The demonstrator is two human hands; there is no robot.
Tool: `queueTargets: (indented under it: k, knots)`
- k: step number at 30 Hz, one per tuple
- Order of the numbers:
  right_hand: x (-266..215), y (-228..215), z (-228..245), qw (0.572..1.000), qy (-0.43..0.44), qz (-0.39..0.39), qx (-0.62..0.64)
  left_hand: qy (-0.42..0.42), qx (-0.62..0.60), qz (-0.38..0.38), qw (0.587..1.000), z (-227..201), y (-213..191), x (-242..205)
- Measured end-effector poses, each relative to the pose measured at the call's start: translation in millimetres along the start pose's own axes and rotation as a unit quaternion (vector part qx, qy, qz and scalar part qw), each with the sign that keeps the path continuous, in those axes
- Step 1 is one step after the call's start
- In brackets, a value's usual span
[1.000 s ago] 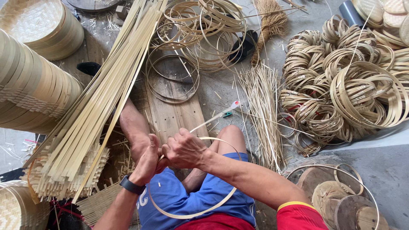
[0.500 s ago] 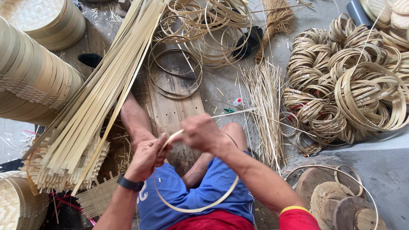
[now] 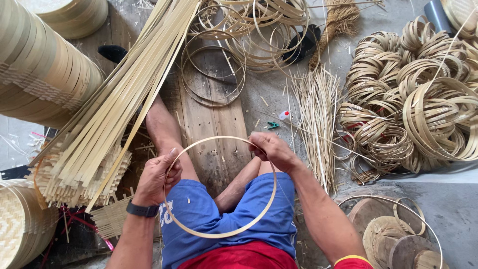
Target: The person bends a thin bamboo strip into a circle, overlaps the ends, and secures them by threading and weaving thin bamboo fibers around the joint by hand.
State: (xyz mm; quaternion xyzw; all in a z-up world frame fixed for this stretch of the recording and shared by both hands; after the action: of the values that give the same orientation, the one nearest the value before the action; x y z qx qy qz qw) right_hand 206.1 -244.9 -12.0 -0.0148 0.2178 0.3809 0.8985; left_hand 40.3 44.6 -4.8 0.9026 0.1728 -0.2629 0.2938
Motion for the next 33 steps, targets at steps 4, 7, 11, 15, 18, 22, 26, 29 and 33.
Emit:
queueTargets:
  k: [4, 7, 11, 15, 18, 22, 26, 29, 33]
  knots:
    - [-10.1, -13.6, -0.9, 0.996, -0.018, -0.070, -0.056, -0.005, 0.001, 0.018, 1.000, 1.6, 1.7, -1.5]
    - [-15.9, -42.5, 22.4, 0.899, -0.294, -0.213, -0.243, 0.002, -0.041, 0.004, 0.999, 2.0, -4.7, -0.8]
    - [-44.2, -82.5, 11.4, 0.913, -0.104, -0.383, -0.090, 0.039, -0.143, -0.016, 0.989, 1.0, -28.1, 2.3]
    - [-40.1, -43.0, -9.2, 0.969, -0.033, -0.240, -0.042, 0.043, -0.193, -0.008, 0.980, 7.6, -34.3, 17.5]
    - [-28.6, -19.2, -22.0, 0.981, 0.018, -0.148, 0.125, 0.029, -0.175, -0.041, 0.983, 14.7, -32.8, 21.2]
    - [-12.9, -13.8, -29.5, 0.967, -0.017, -0.063, 0.247, 0.005, -0.044, -0.037, 0.998, 18.6, -30.5, 13.8]
    - [-3.1, -21.0, -29.8, 0.978, -0.031, -0.056, 0.197, -0.020, 0.037, -0.052, 0.998, 18.5, -39.7, 0.4]
    - [-1.5, -8.3, -12.6, 0.985, -0.077, -0.068, -0.140, 0.006, -0.017, -0.076, 0.997, 15.7, -46.3, -2.9]
    - [3.0, 9.3, -2.9, 0.897, -0.045, -0.089, -0.430, 0.036, 0.035, -0.106, 0.993, 13.3, -56.7, 0.1]
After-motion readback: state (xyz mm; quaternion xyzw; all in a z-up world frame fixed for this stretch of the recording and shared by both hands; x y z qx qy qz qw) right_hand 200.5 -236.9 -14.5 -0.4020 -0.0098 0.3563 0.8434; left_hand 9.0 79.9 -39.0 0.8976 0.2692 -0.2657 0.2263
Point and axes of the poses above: each hand's wrist, its own x-axis towards the middle knuckle, its own y-axis out of the palm, z = x × y, the point moved 4 cm from there along x, towards the middle knuckle, and after that the axes turned 1 degree about -x, right-handed, at the moved point
